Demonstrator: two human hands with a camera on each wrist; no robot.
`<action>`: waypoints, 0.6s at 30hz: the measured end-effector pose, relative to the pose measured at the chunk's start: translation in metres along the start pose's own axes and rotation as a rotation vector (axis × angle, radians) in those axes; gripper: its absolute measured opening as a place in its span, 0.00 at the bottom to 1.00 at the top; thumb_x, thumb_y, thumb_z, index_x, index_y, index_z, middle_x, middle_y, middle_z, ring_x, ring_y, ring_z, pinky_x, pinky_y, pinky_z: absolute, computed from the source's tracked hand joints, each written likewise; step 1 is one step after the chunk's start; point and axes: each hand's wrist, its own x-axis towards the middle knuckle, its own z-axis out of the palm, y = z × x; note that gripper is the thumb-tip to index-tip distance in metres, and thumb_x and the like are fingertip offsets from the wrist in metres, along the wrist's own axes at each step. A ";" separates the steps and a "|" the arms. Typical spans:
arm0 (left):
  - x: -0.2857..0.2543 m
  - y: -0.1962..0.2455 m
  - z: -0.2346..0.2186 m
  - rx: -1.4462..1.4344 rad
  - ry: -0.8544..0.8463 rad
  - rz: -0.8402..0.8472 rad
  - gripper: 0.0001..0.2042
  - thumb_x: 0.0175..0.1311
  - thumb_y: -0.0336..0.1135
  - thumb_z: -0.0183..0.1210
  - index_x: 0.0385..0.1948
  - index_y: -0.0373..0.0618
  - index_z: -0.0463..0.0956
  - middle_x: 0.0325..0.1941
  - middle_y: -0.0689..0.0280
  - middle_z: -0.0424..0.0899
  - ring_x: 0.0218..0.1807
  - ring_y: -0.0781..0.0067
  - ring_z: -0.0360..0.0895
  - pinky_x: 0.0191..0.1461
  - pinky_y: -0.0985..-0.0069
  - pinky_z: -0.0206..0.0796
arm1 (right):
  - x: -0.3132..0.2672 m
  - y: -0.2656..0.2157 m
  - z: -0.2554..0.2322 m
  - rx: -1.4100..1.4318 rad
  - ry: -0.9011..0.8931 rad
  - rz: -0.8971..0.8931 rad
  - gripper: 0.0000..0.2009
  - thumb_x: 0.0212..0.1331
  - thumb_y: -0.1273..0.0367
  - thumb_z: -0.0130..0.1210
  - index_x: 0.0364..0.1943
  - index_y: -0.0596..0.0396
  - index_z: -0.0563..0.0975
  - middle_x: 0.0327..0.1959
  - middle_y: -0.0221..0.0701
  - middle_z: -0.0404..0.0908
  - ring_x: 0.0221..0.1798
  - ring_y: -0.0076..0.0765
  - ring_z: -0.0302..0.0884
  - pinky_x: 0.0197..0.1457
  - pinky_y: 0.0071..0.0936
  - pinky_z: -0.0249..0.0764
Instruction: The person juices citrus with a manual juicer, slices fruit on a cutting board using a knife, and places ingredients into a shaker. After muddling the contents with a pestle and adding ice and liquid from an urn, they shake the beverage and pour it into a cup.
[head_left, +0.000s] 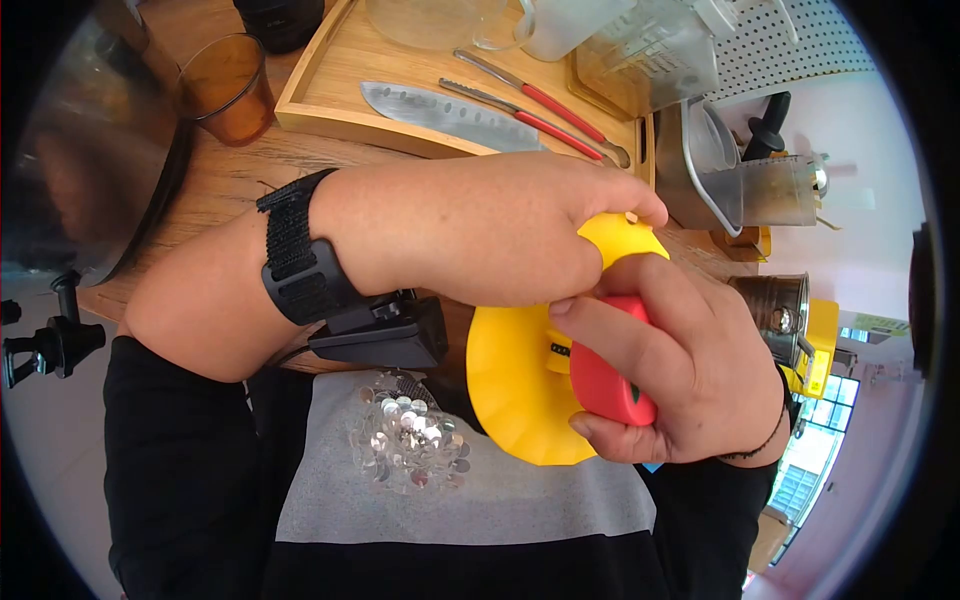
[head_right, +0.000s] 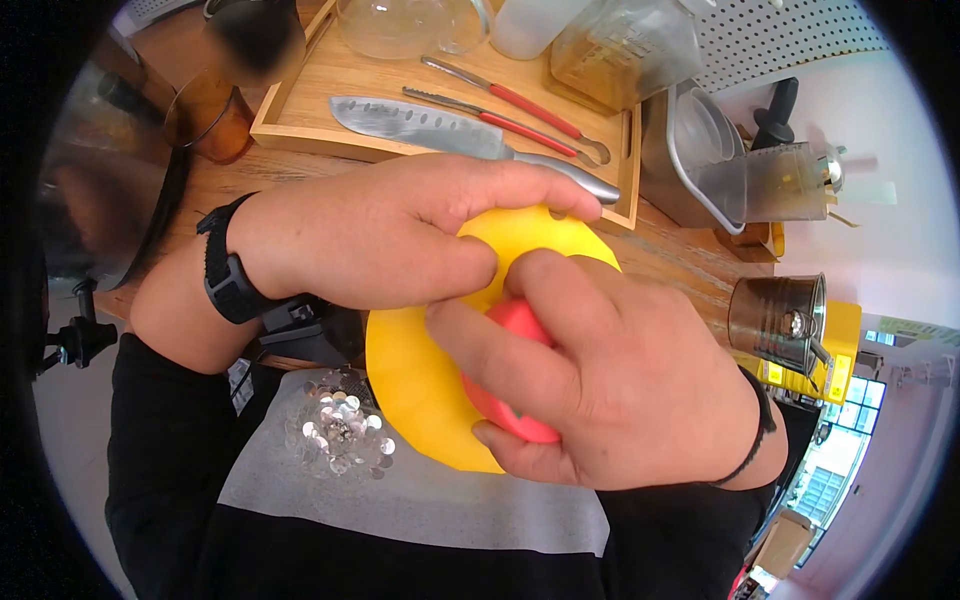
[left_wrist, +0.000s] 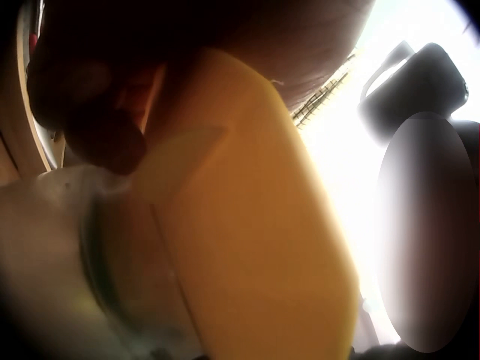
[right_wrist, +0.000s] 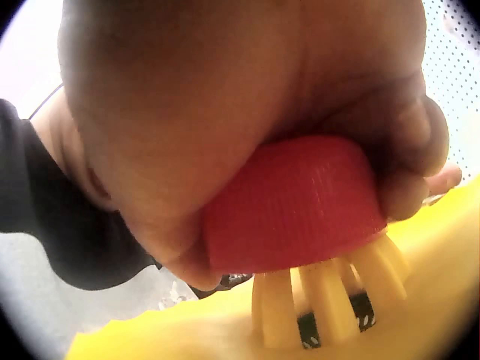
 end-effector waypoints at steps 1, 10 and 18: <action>-0.001 0.002 0.001 -0.002 -0.026 -0.016 0.27 0.56 0.23 0.45 0.63 0.43 0.66 0.57 0.55 0.75 0.61 0.63 0.71 0.65 0.72 0.62 | 0.000 0.002 0.000 0.050 -0.013 0.002 0.29 0.41 0.62 0.67 0.54 0.46 0.73 0.45 0.41 0.72 0.41 0.46 0.75 0.42 0.37 0.74; -0.001 0.000 0.004 0.067 0.033 0.048 0.24 0.59 0.25 0.45 0.62 0.41 0.67 0.58 0.54 0.75 0.61 0.61 0.72 0.64 0.72 0.63 | -0.015 0.020 0.007 0.256 0.137 -0.110 0.26 0.43 0.70 0.67 0.52 0.45 0.76 0.57 0.49 0.69 0.53 0.52 0.73 0.55 0.40 0.72; 0.000 -0.004 0.006 0.035 0.073 0.006 0.22 0.60 0.27 0.45 0.59 0.40 0.69 0.54 0.53 0.78 0.57 0.61 0.75 0.60 0.71 0.67 | -0.012 0.013 0.013 0.007 0.132 0.117 0.42 0.38 0.35 0.64 0.50 0.55 0.74 0.44 0.42 0.72 0.41 0.45 0.76 0.42 0.34 0.73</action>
